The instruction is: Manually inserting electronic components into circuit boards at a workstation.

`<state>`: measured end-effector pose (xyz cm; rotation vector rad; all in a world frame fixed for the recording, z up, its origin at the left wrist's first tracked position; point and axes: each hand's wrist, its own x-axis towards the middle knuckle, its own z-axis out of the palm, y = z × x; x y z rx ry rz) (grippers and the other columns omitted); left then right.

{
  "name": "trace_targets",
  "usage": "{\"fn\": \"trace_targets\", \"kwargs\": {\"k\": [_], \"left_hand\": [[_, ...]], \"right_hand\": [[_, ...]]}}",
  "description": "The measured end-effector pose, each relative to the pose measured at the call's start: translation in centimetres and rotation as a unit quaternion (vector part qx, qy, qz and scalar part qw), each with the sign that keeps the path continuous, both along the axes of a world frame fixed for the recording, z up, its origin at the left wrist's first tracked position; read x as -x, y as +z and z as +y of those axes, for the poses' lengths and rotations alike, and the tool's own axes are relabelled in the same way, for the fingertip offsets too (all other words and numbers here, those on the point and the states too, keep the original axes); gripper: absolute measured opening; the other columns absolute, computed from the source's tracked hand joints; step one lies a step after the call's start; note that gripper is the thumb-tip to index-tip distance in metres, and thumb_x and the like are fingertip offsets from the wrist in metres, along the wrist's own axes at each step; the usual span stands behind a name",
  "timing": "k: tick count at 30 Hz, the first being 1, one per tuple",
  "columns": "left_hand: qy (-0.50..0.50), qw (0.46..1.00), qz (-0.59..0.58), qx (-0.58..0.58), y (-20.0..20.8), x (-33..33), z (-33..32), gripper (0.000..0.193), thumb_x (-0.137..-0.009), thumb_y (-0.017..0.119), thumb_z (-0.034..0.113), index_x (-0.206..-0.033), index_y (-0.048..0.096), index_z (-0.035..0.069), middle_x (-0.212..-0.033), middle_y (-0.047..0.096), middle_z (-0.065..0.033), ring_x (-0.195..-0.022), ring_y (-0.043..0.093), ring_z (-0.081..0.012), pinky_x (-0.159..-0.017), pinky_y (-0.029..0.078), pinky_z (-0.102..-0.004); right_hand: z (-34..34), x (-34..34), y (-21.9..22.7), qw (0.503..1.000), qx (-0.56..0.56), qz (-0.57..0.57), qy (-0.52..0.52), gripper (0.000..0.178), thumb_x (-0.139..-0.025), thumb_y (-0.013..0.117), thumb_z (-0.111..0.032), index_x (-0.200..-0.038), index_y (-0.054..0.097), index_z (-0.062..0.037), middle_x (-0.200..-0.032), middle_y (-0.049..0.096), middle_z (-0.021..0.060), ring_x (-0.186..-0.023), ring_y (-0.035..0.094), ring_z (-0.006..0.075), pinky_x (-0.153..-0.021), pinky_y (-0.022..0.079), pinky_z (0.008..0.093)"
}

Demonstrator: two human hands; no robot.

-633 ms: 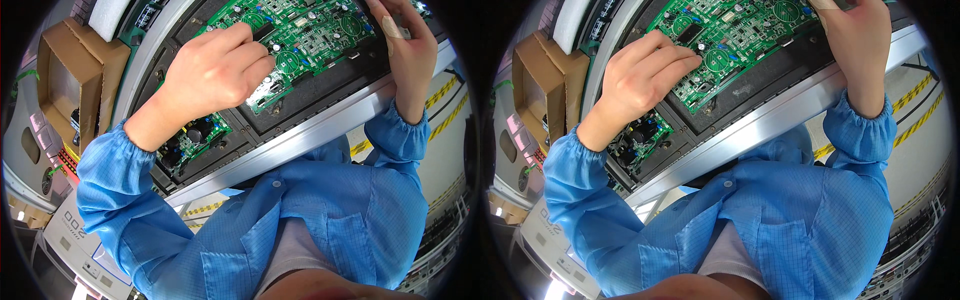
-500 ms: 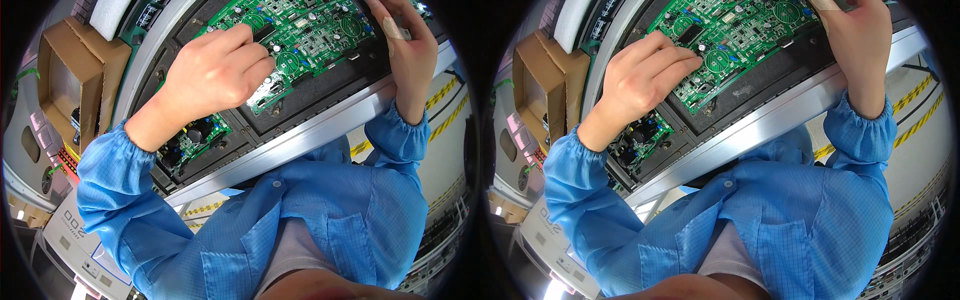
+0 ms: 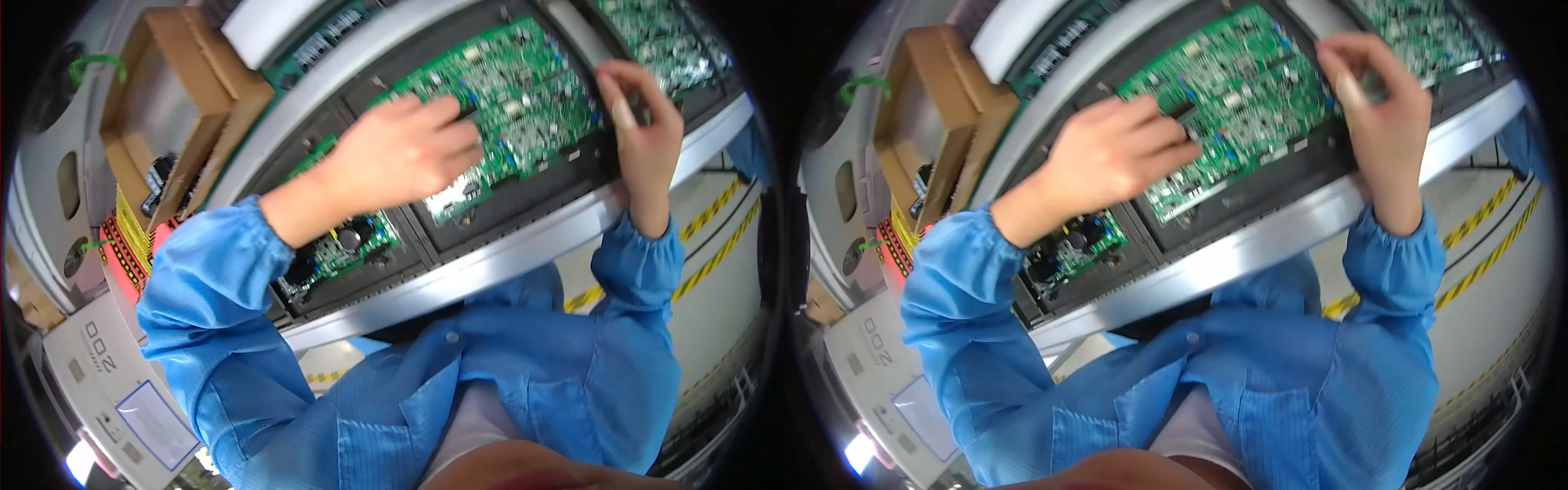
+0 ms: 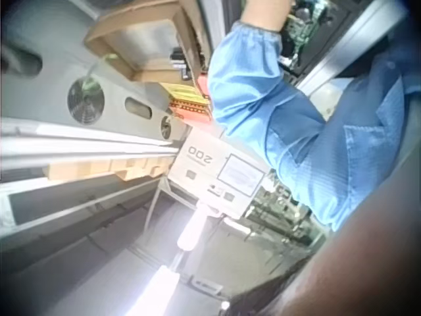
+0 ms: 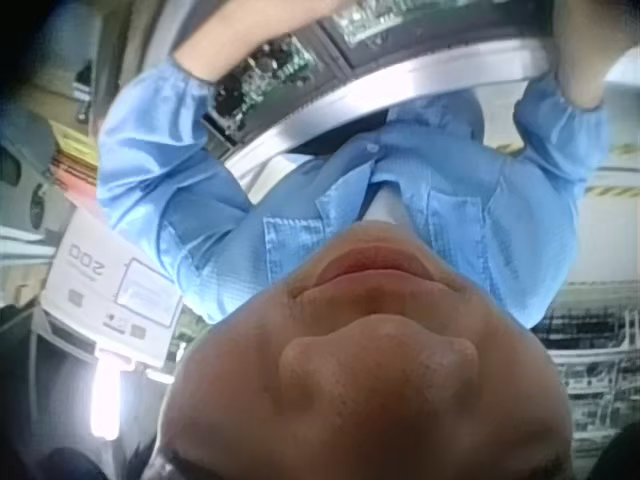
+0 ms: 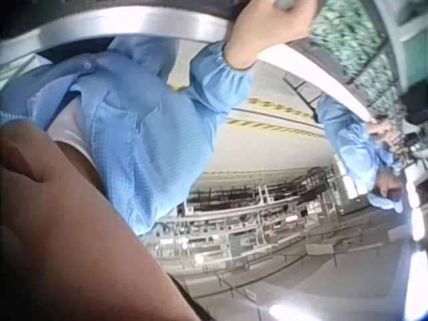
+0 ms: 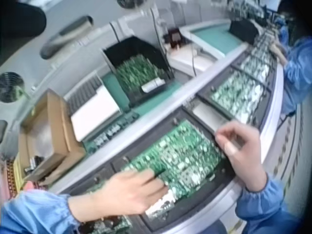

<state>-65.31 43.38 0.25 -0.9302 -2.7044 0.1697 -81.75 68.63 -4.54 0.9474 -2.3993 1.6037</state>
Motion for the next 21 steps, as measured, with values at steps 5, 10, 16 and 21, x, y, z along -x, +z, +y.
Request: {"fn": "trace_targets", "kwargs": {"k": [5,10,16,21], "left_hand": [[0.085,0.996,0.024,-0.024,2.1,-0.8,-0.7,0.025,-0.075,0.069,0.018,-0.099,0.075,0.020,-0.086,0.057,0.0040,-0.089,0.058,-0.0154,-0.071,0.049,-0.0301],[0.309,0.941,0.072,-0.118,4.8,0.7,-6.4,0.021,-0.086,0.069,0.012,-0.107,0.076,0.013,-0.098,0.069,-0.0057,-0.099,0.065,-0.0301,-0.082,0.057,-0.0439],[0.441,0.869,0.209,-0.082,5.5,8.2,-14.8,0.028,-0.089,0.071,0.018,-0.117,0.073,0.015,-0.109,0.069,-0.0097,-0.109,0.065,-0.0318,-0.092,0.056,-0.0447],[0.515,0.831,0.198,-0.067,3.9,8.9,-16.3,0.030,-0.089,0.072,0.026,-0.118,0.076,0.019,-0.118,0.068,-0.0082,-0.113,0.064,-0.0315,-0.097,0.054,-0.0467]], "right_hand": [[-0.5,1.2,3.3,0.989,-0.040,0.062,0.125,0.016,-0.091,0.071,0.000,-0.107,0.071,-0.0019,-0.096,0.070,0.0045,-0.086,0.063,0.0135,-0.081,0.050,0.0257],[-7.8,4.0,8.8,0.944,0.009,0.186,0.272,0.018,-0.091,0.073,-0.005,-0.109,0.073,-0.0038,-0.100,0.074,0.0059,-0.082,0.065,0.0155,-0.077,0.052,0.0289],[-26.6,6.2,9.5,0.903,0.092,0.327,0.262,0.017,-0.086,0.069,-0.012,-0.101,0.073,-0.0045,-0.100,0.069,0.0171,-0.098,0.065,0.0396,-0.090,0.053,0.0466],[-33.8,8.1,6.6,0.875,0.057,0.392,0.279,0.022,-0.090,0.059,-0.008,-0.108,0.072,-0.0059,-0.108,0.066,0.0181,-0.104,0.065,0.0370,-0.090,0.053,0.0448]]}}
